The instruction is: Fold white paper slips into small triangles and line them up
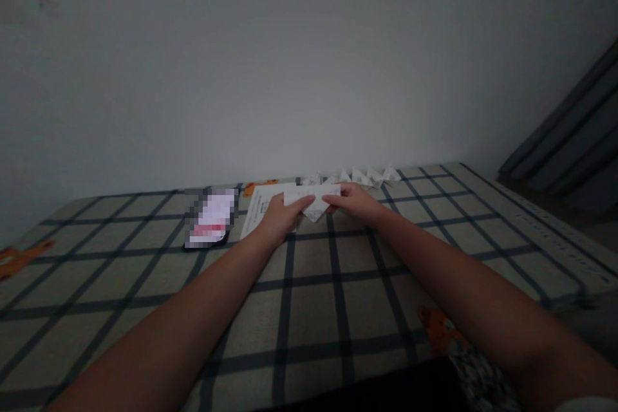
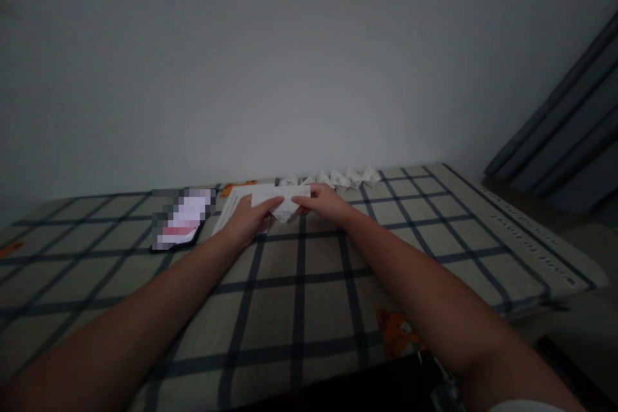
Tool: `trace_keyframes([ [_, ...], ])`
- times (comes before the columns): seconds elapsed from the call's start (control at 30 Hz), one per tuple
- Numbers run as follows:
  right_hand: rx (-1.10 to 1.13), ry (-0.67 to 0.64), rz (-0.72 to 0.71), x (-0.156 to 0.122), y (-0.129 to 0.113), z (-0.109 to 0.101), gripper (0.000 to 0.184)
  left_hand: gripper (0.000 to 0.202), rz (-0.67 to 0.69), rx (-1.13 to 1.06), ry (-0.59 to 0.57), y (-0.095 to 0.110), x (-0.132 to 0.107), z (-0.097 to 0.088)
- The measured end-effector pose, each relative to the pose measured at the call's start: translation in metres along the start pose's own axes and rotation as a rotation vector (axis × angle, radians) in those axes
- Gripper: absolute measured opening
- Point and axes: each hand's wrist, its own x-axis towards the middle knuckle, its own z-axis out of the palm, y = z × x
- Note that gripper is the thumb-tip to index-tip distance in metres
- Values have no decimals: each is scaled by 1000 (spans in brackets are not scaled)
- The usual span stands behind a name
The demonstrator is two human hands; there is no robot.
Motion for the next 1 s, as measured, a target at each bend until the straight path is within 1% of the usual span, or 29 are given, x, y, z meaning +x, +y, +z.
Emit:
trace_keyframes([
  [0.23, 61, 29, 5, 2, 5, -1, 29, 38, 32, 23, 5, -10, 6, -4],
  [0.33, 59, 61, 21, 3, 5, 0, 26, 37, 33, 80, 44, -12, 7, -6],
  [0.47, 42, 146, 14, 2, 2, 0, 22, 33, 27, 146, 99, -11, 6, -7],
  [0.63, 86, 199, -6, 4, 2, 0, 20, 28, 64, 172, 138, -7, 7, -5],
  [0.77, 143, 223, -20, 7, 4, 0, 20, 28, 55, 166, 104, -5, 8, -5],
  [1.0, 230, 270, -1, 8, 5, -1, 17, 29, 73, 113, 38, -3, 8, -3],
])
